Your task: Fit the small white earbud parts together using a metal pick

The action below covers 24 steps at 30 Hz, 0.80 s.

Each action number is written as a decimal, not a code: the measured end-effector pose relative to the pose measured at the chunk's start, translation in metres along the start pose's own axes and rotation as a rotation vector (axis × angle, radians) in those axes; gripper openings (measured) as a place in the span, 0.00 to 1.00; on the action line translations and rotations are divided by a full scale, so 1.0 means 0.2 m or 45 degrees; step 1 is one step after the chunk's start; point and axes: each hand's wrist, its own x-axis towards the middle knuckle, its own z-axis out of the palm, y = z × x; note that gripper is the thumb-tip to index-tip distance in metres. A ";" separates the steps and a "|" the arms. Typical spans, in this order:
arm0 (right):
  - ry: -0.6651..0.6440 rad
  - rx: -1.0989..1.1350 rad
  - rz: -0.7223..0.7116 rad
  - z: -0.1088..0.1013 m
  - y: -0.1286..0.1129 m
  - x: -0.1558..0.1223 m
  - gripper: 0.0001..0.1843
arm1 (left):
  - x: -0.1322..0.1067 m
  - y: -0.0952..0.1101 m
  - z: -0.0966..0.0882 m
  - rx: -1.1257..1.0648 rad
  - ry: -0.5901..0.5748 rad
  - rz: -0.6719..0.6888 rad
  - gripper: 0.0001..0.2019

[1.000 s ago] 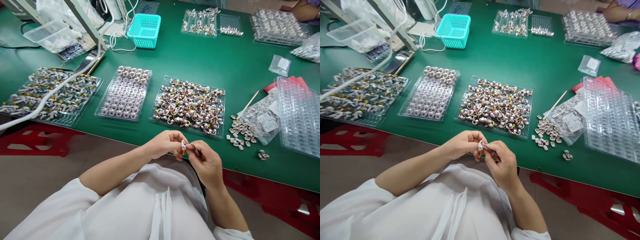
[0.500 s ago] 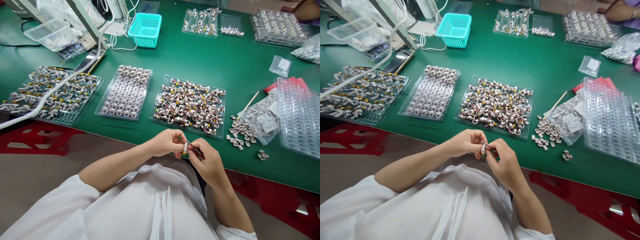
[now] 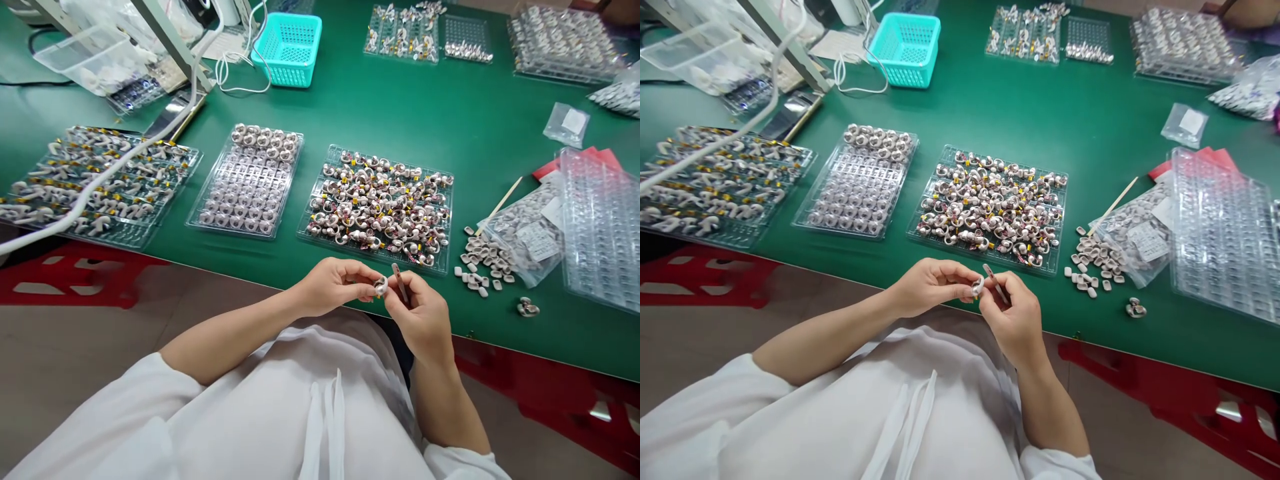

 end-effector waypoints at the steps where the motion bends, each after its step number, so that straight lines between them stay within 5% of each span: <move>1: 0.004 0.019 0.010 0.00 0.00 0.00 0.03 | 0.00 -0.01 0.00 0.033 0.030 0.032 0.14; 5: -0.015 0.089 0.051 0.01 0.01 0.00 0.04 | 0.00 -0.02 0.00 0.160 0.136 0.171 0.14; 14: -0.084 0.165 0.095 0.02 0.01 0.01 0.07 | -0.02 -0.01 -0.03 0.543 0.055 0.334 0.08; 24: -0.117 0.079 0.022 0.02 0.00 0.01 0.06 | -0.03 0.03 -0.06 1.269 0.025 0.815 0.03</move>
